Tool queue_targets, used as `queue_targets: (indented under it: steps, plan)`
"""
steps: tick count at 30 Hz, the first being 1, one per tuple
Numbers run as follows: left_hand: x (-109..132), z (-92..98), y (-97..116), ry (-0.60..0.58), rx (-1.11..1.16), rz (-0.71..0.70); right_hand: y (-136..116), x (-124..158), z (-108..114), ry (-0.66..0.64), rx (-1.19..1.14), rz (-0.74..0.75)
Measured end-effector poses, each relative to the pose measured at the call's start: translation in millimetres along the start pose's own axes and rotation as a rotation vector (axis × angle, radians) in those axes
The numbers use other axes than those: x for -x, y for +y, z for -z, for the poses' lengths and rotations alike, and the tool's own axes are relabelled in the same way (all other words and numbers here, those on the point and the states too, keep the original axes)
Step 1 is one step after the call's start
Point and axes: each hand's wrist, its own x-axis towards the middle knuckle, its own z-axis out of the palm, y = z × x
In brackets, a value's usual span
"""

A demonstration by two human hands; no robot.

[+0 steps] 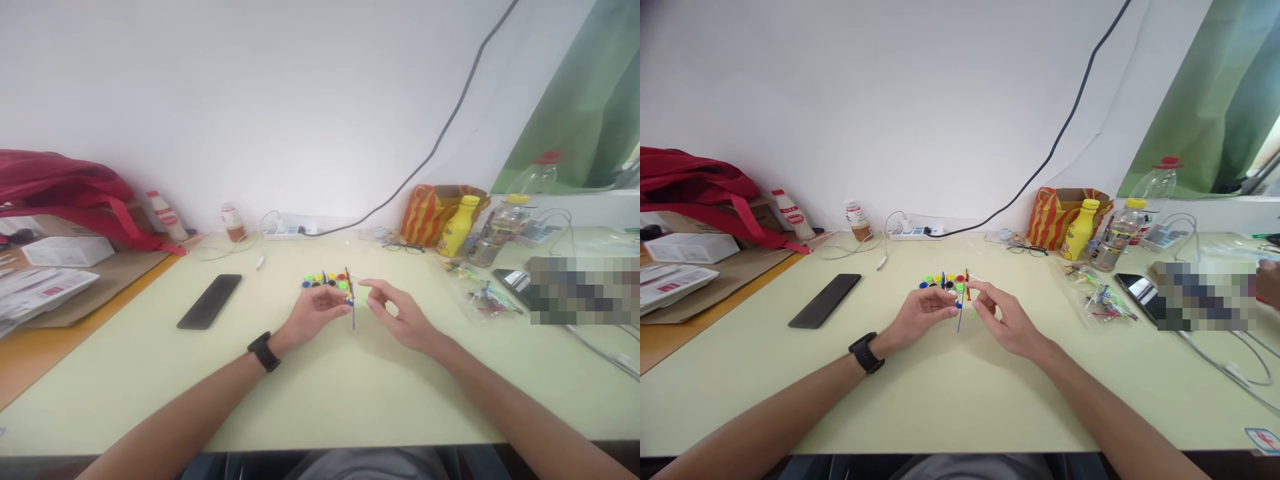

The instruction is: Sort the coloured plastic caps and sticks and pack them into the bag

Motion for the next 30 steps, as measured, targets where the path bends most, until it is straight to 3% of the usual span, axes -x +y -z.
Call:
queue_targets:
  steps: [4,9,18,30]
  plan:
    - [-0.2,-0.2,1.6,0.009,0.074,0.031,-1.6,2.4,-6.1,-0.013,-0.073,-0.021]
    - [-1.1,1.0,4.6,0.04,0.071,0.046,3.0,-3.3,0.0,-0.177,-0.22,-0.165]
    - [0.6,-0.6,4.6,-0.01,0.074,0.028,5.8,-6.4,-9.2,-0.086,-0.448,-0.215]
    - [-3.8,11.2,11.4,0.011,0.419,0.249,8.2,-6.0,0.5,0.04,-0.345,-0.202]
